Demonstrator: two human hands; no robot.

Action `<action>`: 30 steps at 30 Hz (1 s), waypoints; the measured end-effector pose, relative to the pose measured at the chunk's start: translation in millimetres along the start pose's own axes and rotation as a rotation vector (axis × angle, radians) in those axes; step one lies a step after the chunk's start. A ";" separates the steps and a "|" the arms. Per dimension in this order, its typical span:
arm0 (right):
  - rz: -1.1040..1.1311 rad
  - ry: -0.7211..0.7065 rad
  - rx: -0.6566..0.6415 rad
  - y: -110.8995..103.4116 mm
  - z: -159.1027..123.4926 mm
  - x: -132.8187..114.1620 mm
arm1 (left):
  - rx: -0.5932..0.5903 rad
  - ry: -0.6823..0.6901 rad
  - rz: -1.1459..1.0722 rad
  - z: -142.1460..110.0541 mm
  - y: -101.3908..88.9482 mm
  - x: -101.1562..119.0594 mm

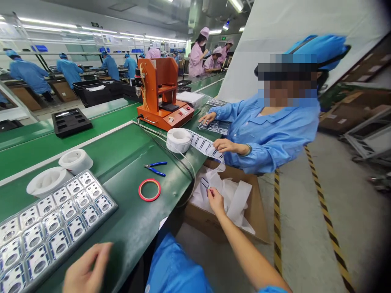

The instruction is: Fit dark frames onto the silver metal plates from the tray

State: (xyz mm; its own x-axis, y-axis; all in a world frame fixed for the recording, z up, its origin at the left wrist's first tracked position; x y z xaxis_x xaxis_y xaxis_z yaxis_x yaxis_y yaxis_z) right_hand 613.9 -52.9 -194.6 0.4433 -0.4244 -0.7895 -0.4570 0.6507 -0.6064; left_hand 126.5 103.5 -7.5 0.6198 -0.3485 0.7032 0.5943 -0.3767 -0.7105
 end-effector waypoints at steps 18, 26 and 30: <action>0.068 -0.679 -0.321 -54.1 -53.3 -146.1 | -0.448 0.377 -0.358 107.3 221.3 192.0; -0.084 -0.619 -0.021 -84.6 -50.5 -111.7 | -0.346 0.125 -0.688 125.3 194.3 168.0; -0.152 -0.631 0.285 -98.2 -66.3 -114.4 | -0.291 -0.071 -0.983 111.2 168.0 146.2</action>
State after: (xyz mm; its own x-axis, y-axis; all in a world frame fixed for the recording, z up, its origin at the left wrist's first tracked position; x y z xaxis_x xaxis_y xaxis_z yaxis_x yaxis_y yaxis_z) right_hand 557.0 -110.0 -51.0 0.8877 -0.1340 -0.4405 -0.1733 0.7892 -0.5891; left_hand 374.0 84.7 -26.9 -0.0394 0.2747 0.9607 0.7144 -0.6645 0.2193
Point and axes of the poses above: each hand's wrist, its own z-axis towards the middle knuckle, its own y-axis out of the palm, x = y × z, the point moved 6 cm from there along z, towards the middle knuckle, and after that the axes turned 13 degrees about -x, right-handed, at the moved point
